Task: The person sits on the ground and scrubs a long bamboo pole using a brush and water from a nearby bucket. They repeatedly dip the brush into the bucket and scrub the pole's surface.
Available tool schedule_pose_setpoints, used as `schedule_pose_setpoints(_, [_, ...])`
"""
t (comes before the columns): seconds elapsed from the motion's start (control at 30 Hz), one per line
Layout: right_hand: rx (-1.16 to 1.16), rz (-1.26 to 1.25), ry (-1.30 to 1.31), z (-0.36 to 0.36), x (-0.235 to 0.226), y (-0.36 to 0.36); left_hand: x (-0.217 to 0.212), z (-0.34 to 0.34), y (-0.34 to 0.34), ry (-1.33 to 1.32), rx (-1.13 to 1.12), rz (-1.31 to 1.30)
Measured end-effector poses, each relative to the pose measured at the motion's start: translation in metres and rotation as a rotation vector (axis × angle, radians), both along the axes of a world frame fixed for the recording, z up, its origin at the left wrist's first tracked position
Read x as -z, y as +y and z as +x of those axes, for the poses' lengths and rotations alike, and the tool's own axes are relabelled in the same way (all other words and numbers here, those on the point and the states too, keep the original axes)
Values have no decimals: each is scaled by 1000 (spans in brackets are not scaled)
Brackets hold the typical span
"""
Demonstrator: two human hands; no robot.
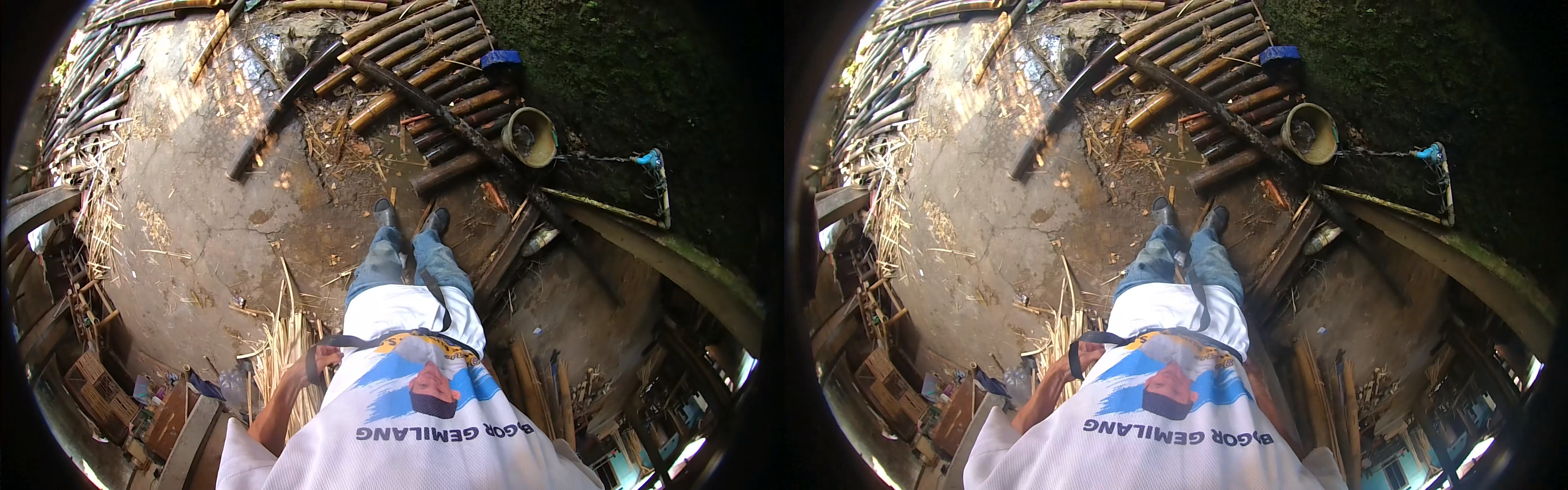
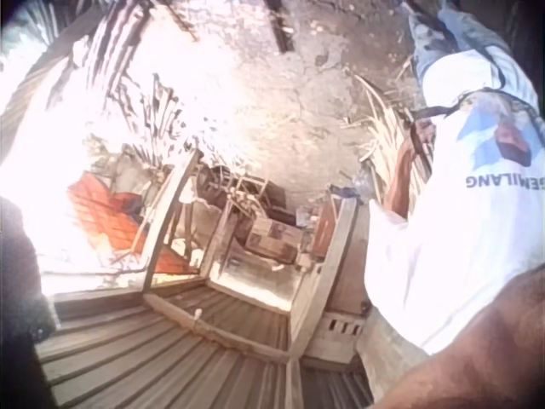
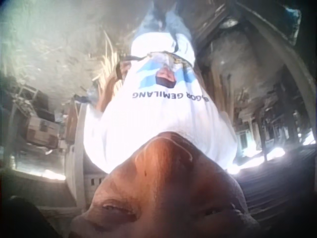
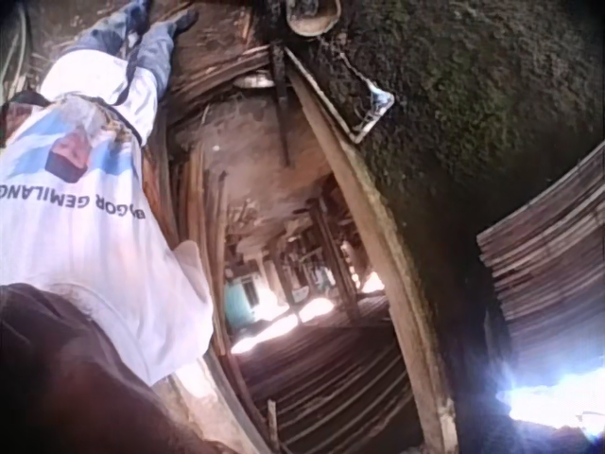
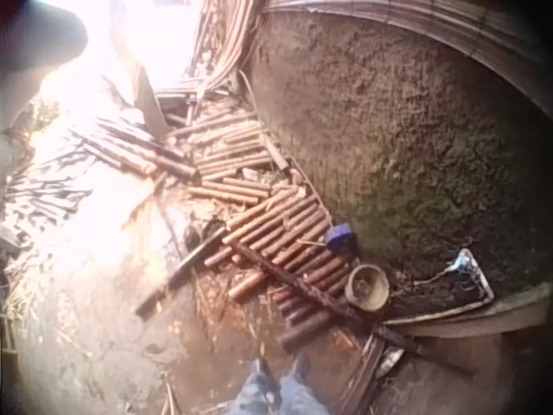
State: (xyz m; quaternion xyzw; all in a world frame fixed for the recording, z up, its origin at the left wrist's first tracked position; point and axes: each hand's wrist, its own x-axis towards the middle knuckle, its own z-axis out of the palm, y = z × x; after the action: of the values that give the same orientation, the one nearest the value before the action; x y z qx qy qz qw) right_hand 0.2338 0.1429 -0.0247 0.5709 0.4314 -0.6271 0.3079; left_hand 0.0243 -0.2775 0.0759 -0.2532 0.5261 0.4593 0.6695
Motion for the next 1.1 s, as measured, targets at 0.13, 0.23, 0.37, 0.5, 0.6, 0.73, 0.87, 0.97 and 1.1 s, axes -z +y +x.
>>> schedule_pose_setpoints(0.13, [-13, 7, -12, 11, -12, 8, -19, -1, 19, -104, -215, -56])
schedule_pose_setpoints(0.23, [-9, -7, -26, 21, -22, 12, -10, 15, 5, -141, -284, -23])
schedule_pose_setpoints(0.37, [-18, -16, -46, 24, -30, 16, -21, 4, 9, -114, -240, 53])
schedule_pose_setpoints(0.5, [-15, -2, -52, 28, -30, 18, -23, -7, 8, -120, -182, 129])
schedule_pose_setpoints(0.6, [-24, 6, -49, 25, -29, 20, -42, -11, 11, -188, -247, 100])
schedule_pose_setpoints(0.73, [-26, 20, -53, 24, -32, 21, -47, -10, 2, -206, -234, 70])
schedule_pose_setpoints(0.87, [-39, 38, -83, 31, -42, 28, -34, -22, -5, -220, -180, 200])
schedule_pose_setpoints(0.97, [-59, 34, -150, 36, -49, 37, 15, -50, -35, -194, 180, 361])
schedule_pose_setpoints(1.1, [-285, 127, -206, -10, -41, 70, 88, -127, -40, -64, 151, 521])
